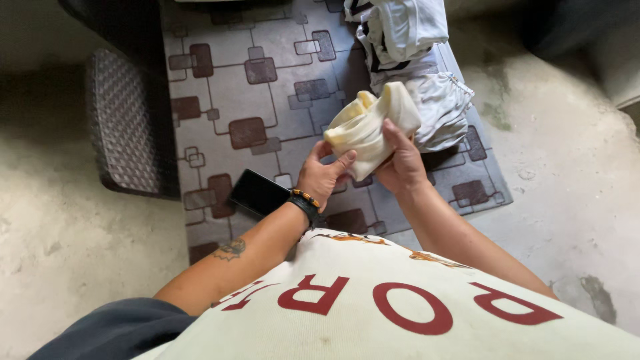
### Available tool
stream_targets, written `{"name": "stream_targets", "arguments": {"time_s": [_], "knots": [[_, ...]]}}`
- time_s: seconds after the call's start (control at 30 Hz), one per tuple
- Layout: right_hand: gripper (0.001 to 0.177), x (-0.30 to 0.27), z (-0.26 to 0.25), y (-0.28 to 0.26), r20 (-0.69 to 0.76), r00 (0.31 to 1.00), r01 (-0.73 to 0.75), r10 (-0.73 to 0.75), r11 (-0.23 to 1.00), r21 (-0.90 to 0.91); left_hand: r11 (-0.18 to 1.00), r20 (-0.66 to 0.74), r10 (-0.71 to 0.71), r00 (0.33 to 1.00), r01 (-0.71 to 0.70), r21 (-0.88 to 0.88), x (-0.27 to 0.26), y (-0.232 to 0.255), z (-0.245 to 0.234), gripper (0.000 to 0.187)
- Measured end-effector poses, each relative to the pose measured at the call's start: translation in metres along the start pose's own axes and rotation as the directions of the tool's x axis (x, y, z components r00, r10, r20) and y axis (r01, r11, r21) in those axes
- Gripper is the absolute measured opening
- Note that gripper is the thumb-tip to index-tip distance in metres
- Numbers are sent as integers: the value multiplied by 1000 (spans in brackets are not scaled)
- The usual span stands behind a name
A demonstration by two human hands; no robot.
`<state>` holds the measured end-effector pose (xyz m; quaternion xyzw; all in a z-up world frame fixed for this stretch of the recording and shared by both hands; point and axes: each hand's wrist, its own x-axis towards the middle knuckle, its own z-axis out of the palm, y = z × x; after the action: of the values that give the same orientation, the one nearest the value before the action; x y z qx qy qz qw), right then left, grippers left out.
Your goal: The person folds multiple pieces of clothing on a table, including shirts, shorts, and towels. They handle each item one at a time, smoothing and folding them into neat stacks.
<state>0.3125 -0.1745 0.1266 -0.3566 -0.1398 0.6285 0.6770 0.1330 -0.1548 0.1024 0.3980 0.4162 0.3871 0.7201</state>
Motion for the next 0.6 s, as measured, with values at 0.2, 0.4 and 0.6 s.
{"name": "stream_targets", "arguments": {"time_s": [0.2,0.4,0.6], "knots": [[67,8,-62,-37,-213,964,-255,159,785,-565,989,-185,-114,976,94,-112,18,-56,4,40],[38,42,-79,-44,-49,994,-63,97,145,-987,886,-511,170,843,97,454,8,-89,16,45],[35,37,-74,-44,296,955,288,21,173,-942,943,-616,189,765,35,332,-12,-91,31,48]]}}
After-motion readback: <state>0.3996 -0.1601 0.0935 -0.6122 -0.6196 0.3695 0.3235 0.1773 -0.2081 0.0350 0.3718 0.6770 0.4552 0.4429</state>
